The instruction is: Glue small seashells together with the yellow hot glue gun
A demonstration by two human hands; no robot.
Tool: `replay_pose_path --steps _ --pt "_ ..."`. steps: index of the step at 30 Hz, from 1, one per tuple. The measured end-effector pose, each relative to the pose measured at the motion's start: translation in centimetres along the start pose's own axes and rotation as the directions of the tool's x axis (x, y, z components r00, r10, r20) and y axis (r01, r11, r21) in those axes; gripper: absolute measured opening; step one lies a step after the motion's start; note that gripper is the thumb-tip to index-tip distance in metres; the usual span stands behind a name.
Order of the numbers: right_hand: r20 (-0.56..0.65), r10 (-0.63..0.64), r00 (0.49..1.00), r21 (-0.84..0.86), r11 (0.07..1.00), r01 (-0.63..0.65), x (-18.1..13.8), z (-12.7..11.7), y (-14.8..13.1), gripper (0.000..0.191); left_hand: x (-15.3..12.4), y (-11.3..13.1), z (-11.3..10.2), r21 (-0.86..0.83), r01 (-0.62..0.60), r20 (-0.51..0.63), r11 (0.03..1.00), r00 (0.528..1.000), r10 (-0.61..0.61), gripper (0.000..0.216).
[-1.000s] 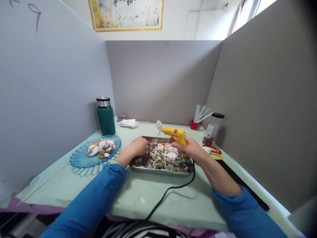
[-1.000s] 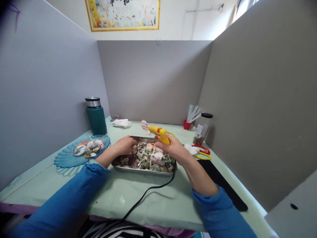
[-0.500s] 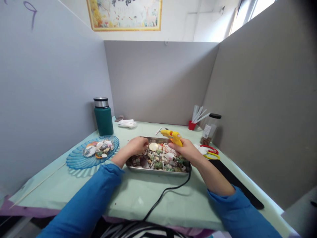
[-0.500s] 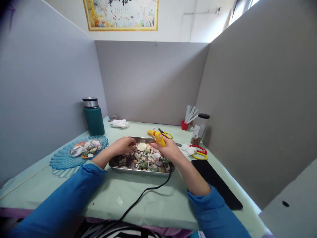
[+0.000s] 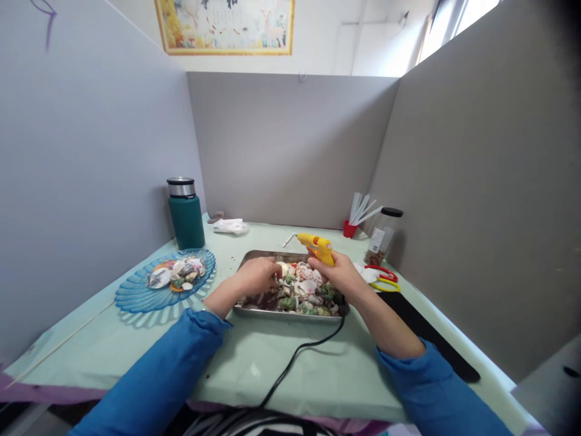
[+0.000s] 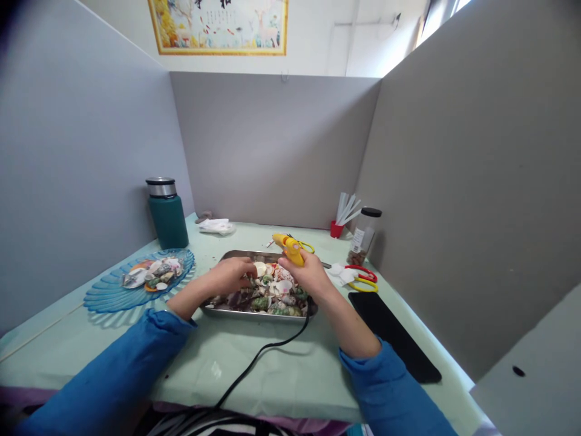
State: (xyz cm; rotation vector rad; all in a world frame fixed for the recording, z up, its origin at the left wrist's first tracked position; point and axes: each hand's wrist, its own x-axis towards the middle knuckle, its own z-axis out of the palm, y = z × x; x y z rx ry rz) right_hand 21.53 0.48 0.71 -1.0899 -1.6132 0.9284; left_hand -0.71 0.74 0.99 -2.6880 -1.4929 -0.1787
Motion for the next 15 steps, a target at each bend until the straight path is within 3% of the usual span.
replay_pose_path --steps 3,5,9,12,15 --pt "-0.013 -0.001 1.000 -0.018 1.000 0.001 0.1 0.0 0.2 0.047 -0.1 -0.7 0.0 0.042 0.131 -0.137 0.991 0.983 -0.124 0.032" --pt "-0.019 -0.002 1.000 -0.022 1.000 0.002 0.1 0.0 0.2 0.046 -0.3 -0.9 -0.2 0.029 0.093 -0.147 0.995 0.985 -0.088 0.033" --pt "-0.026 -0.004 1.000 -0.019 1.000 0.004 0.0 0.0 0.1 0.043 -0.7 -0.3 -0.4 -0.066 -0.096 0.046 0.993 0.994 0.099 0.025" --pt "-0.027 -0.008 1.000 -0.022 1.000 0.008 -0.1 0.1 -0.2 0.042 -0.8 0.2 -0.2 -0.070 -0.081 0.149 0.994 0.985 0.091 0.026" --pt "-0.029 -0.011 1.000 -0.010 1.000 0.011 -0.1 0.2 -0.1 0.042 -0.7 0.2 0.0 -0.061 -0.021 0.118 0.998 0.993 0.028 0.018"
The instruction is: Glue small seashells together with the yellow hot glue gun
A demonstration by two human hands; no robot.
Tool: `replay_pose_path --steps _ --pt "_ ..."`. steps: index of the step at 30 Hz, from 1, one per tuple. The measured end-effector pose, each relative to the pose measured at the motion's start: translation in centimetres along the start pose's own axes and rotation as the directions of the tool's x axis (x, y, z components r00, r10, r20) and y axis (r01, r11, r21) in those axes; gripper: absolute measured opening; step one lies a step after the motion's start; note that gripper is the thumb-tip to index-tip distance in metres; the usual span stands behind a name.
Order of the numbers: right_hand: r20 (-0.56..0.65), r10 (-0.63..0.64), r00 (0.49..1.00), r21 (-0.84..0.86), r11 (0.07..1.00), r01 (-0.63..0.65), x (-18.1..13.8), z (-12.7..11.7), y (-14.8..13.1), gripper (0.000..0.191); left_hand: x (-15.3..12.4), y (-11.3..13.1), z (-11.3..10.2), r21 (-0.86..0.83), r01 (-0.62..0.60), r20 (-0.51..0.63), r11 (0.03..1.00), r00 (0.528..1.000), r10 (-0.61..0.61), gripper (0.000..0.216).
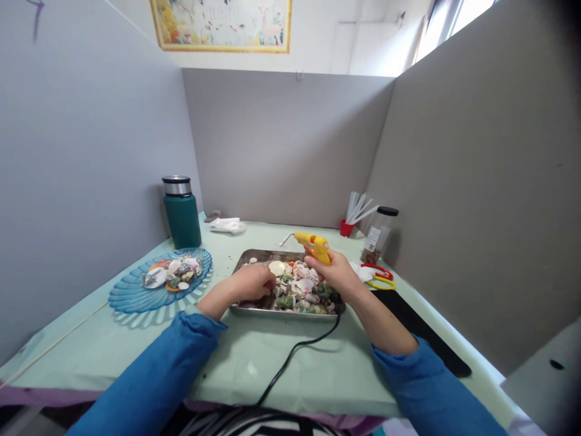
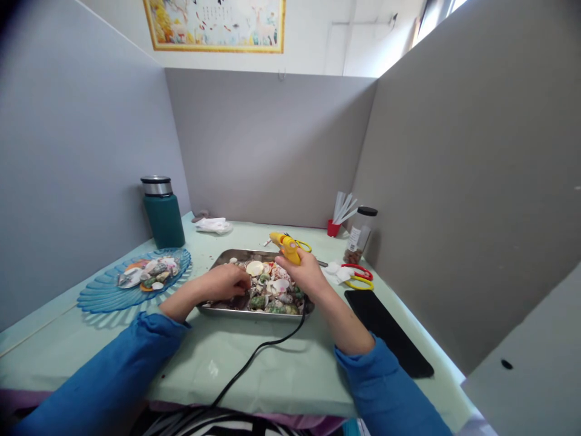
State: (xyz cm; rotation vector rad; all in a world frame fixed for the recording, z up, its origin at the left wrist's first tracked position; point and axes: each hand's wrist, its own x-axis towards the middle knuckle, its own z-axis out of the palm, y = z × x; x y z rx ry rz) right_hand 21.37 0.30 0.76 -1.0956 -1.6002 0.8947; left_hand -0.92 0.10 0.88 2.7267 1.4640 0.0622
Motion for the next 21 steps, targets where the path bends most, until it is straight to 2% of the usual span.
replay_pose_path --steps 5,8,10,12,14,15,18,21 --pt "0.006 -0.008 1.000 0.015 1.000 0.008 0.2 0.0 0.4 0.044 0.2 -0.7 -0.3 -0.189 0.020 -0.146 0.982 0.988 -0.048 0.017" --pt "0.009 -0.004 1.000 -0.007 1.000 0.004 0.2 -0.1 0.4 0.046 0.1 -0.7 -0.6 -0.433 0.041 -0.165 0.900 0.979 -0.124 0.014" --pt "0.011 0.012 1.000 -0.017 1.000 -0.012 0.1 0.0 0.2 0.045 0.0 -0.5 -0.7 -0.685 0.062 -0.089 0.726 0.982 -0.168 0.017" --pt "0.026 0.018 1.000 -0.004 1.000 -0.018 -0.1 0.1 0.0 0.044 -0.2 -0.4 -0.7 -0.891 0.067 0.004 0.449 0.990 -0.138 0.022" --pt "0.062 0.010 0.998 0.029 1.000 -0.012 -0.3 0.4 -0.1 0.044 -0.3 -0.4 -0.7 -0.981 0.059 0.049 0.187 0.997 -0.057 0.025" --pt "0.081 0.005 0.997 0.050 0.999 -0.009 -0.4 0.5 -0.1 0.044 -0.4 -0.4 -0.6 -0.994 0.058 0.057 0.088 0.998 -0.016 0.026" --pt "0.124 -0.020 0.992 0.121 0.993 0.005 -0.8 1.1 -0.2 0.045 -0.6 -0.4 -0.5 -0.991 0.086 0.078 -0.105 0.994 0.079 0.026" --pt "0.147 -0.083 0.986 0.187 0.981 0.055 -1.1 1.7 -0.3 0.044 -0.7 -0.2 -0.4 -0.975 0.135 0.110 -0.174 0.983 0.145 0.025"
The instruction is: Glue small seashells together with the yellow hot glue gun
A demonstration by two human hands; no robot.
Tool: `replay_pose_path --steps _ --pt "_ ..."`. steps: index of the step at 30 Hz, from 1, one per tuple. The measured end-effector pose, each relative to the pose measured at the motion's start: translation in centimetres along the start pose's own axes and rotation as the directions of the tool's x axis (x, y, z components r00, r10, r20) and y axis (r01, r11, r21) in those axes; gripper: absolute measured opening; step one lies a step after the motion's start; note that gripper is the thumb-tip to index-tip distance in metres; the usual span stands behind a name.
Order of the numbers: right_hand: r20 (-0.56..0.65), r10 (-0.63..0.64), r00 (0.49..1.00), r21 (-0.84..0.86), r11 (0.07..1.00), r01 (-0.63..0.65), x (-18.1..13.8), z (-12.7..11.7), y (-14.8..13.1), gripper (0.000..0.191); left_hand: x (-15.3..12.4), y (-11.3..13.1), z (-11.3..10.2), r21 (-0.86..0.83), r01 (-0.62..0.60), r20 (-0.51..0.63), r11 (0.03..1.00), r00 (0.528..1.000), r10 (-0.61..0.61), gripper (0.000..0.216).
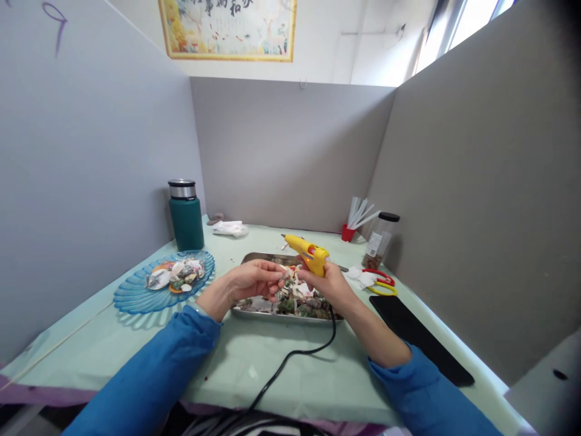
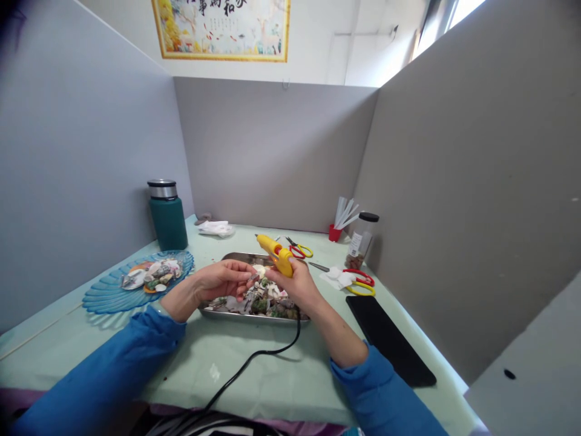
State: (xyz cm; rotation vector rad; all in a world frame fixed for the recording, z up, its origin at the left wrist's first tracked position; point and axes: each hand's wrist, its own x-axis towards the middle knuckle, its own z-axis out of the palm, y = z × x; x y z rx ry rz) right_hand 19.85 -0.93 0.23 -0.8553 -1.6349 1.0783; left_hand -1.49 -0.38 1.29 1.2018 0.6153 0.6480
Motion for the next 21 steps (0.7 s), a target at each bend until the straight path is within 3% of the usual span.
replay_pose_path --steps 5,13,18,21 --pt "0.008 -0.073 0.997 0.027 0.997 0.072 -0.2 0.5 0.2 0.040 0.2 -0.3 0.5 -0.035 0.015 0.055 0.999 0.998 -0.014 0.027" --pt "0.081 -0.104 0.991 0.070 0.993 0.098 -0.2 0.6 0.5 0.035 0.4 -0.7 0.6 -0.066 -0.023 0.031 0.998 0.999 0.025 0.019" --pt "0.026 -0.107 0.994 0.037 0.994 0.106 -0.1 0.7 0.5 0.037 0.3 -0.4 1.3 -0.055 -0.073 -0.014 0.996 0.997 0.072 0.022" --pt "0.000 -0.139 0.990 0.064 0.988 0.138 0.1 0.6 0.7 0.036 0.3 -0.5 1.6 0.058 -0.133 -0.084 0.989 0.987 0.138 0.027"
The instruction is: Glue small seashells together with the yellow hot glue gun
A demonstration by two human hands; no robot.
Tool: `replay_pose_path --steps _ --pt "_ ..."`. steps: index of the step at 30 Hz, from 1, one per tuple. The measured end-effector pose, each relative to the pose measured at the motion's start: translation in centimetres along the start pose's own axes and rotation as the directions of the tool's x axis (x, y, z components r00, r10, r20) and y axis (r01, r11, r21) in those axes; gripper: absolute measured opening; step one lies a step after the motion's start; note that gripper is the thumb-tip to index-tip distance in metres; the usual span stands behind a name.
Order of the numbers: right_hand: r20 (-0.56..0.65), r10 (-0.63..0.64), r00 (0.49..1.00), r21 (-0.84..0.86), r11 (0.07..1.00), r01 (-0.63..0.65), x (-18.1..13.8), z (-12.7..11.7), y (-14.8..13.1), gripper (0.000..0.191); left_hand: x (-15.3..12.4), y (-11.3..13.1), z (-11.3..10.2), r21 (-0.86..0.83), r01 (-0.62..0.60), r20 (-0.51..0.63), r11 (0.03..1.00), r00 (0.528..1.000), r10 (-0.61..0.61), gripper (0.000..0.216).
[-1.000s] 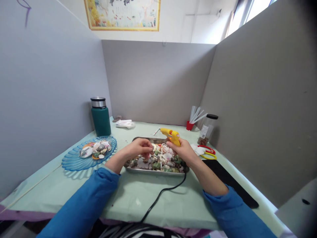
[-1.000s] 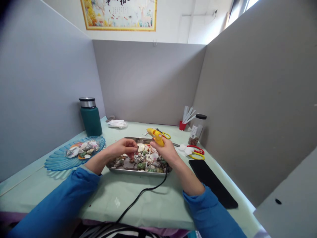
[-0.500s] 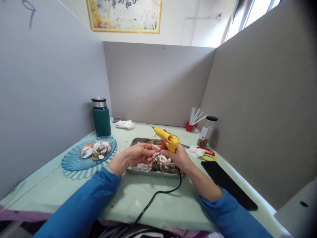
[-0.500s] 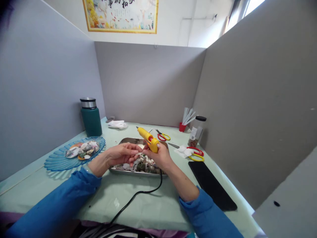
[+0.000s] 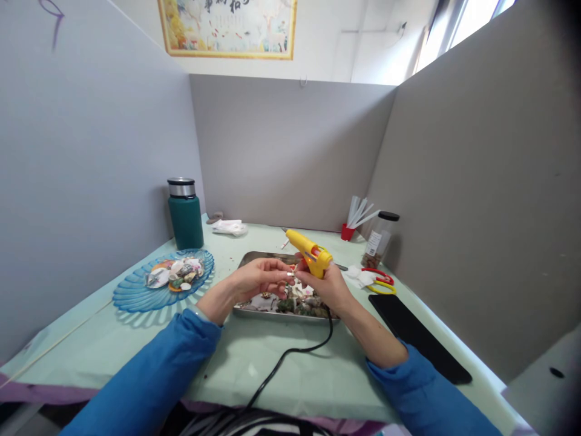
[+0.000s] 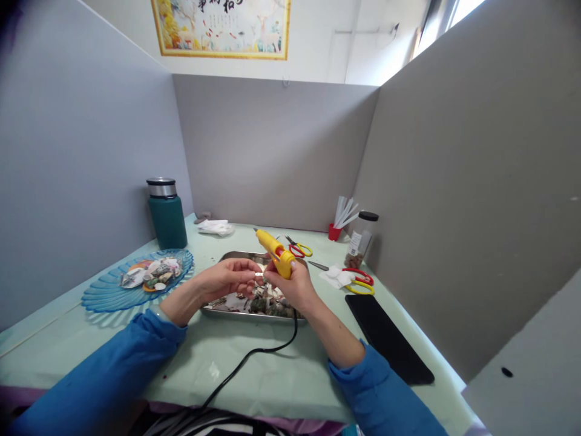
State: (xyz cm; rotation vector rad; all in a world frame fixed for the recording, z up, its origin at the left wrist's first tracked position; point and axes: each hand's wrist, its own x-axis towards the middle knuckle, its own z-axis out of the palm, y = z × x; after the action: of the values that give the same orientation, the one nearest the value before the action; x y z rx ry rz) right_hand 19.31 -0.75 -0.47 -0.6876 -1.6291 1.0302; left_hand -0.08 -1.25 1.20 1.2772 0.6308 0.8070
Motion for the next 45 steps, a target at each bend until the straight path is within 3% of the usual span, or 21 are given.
replay_pose_path --steps 6,11,15,19,26,33,45 --pt "-0.047 -0.037 0.998 -0.014 0.999 0.036 0.2 -0.2 0.4 0.035 0.3 -0.1 0.3 0.334 -0.095 -0.173 0.938 0.972 0.160 0.026" --pt "-0.065 -0.027 0.998 -0.060 0.998 0.023 0.2 -0.1 0.2 0.031 0.4 -0.3 0.6 0.428 -0.145 -0.163 0.892 0.958 0.234 0.026" --pt "-0.067 0.007 0.998 -0.115 0.993 -0.014 0.1 0.0 0.0 0.028 0.4 -0.1 0.4 0.472 -0.141 -0.232 0.870 0.933 0.277 0.024" --pt "-0.111 -0.031 0.993 -0.249 0.969 0.003 -0.1 -0.3 0.2 0.029 0.3 0.7 -0.1 0.426 -0.154 -0.394 0.891 0.855 0.337 0.026" --pt "0.012 -0.236 0.972 -0.524 0.826 0.207 -0.7 -0.6 -0.2 0.023 0.2 1.1 -1.6 0.296 -0.200 -0.538 0.934 0.773 0.336 0.029" --pt "0.197 -0.360 0.912 -0.598 0.694 0.402 -1.0 -0.7 -0.5 0.016 0.2 1.0 -1.6 0.251 -0.292 -0.510 0.923 0.770 0.383 0.029" --pt "0.256 -0.417 0.872 -0.642 0.601 0.476 -1.0 -0.9 0.2 0.024 0.4 0.9 -1.7 0.109 -0.385 -0.479 0.916 0.788 0.388 0.028"
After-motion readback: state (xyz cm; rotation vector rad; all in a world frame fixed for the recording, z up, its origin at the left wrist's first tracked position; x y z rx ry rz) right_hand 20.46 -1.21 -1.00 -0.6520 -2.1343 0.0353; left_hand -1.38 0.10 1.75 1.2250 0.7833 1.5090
